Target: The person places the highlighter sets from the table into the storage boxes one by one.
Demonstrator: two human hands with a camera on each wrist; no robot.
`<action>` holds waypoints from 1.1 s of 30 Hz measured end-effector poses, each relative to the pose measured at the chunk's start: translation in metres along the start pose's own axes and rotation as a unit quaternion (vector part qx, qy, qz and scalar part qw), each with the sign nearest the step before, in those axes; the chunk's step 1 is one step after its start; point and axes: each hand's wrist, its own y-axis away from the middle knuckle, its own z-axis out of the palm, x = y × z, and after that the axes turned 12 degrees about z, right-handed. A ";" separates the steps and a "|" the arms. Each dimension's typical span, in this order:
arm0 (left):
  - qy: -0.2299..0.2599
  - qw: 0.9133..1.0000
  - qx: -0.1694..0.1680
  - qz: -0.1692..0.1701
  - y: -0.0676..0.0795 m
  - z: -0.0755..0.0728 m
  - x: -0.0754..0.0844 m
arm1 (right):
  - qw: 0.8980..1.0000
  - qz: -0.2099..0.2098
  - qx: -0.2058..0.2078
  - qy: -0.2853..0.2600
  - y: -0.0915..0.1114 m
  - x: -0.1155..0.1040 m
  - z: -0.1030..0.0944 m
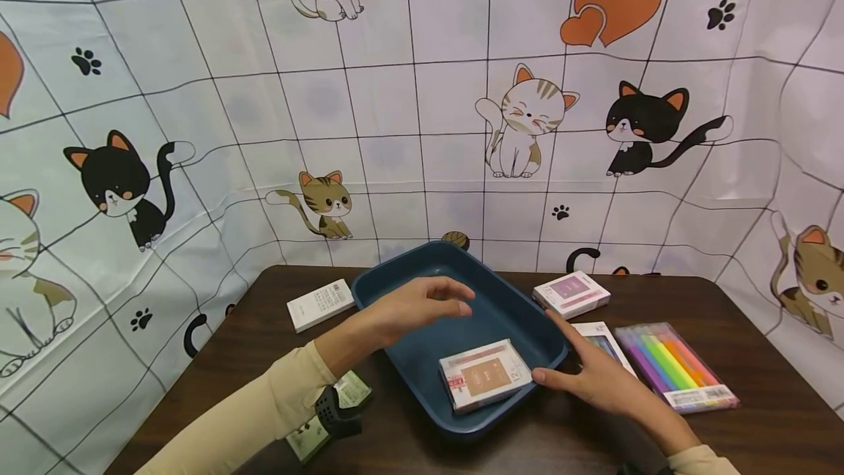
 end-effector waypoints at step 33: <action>-0.041 0.998 0.033 0.015 0.040 -0.050 -0.002 | 1.000 -0.009 0.003 -0.007 -0.002 0.001 0.003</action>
